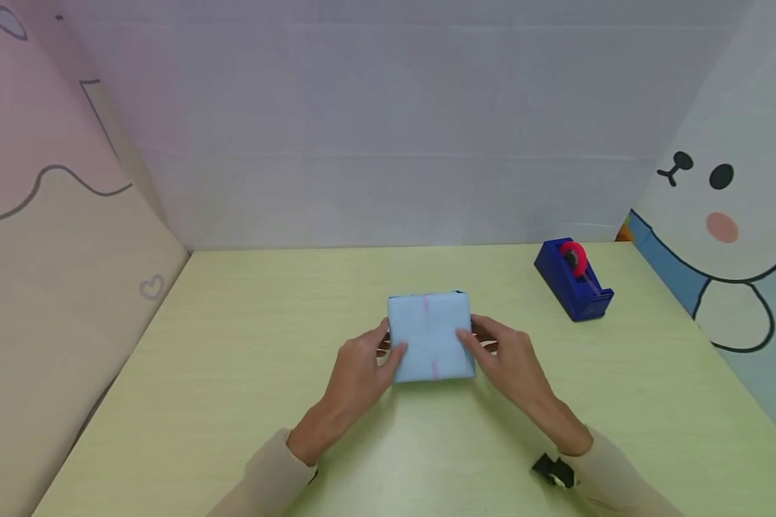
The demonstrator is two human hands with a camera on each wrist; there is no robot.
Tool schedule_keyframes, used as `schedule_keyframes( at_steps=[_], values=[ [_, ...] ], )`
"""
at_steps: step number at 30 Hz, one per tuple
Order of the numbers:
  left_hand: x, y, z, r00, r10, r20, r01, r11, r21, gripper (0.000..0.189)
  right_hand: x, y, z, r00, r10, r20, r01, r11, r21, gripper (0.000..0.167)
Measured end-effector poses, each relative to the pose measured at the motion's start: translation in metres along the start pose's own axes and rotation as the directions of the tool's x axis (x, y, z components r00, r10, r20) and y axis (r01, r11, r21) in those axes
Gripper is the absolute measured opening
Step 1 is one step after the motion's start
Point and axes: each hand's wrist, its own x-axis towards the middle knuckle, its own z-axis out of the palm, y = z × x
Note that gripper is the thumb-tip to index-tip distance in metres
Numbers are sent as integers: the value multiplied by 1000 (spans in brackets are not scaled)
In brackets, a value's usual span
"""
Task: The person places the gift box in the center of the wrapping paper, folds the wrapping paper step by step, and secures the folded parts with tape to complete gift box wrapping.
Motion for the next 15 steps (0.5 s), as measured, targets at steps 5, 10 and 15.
schedule_keyframes(
  at_steps=[5, 10, 15],
  values=[
    [2, 0, 0, 999, -13, 31, 13, 1000, 6, 39, 3, 2, 1, 1000, -14, 28, 15, 1000, -7, 40],
    [3, -2, 2, 998, -25, 57, 25, 1000, 5, 43, 5, 3, 1, 999, -20, 41, 21, 1000, -12, 41],
    [4, -2, 3, 994, -51, 102, 50, 999, 9, 52, 5, 6, 1, 998, -20, 54, 20, 1000, -13, 42]
  ],
)
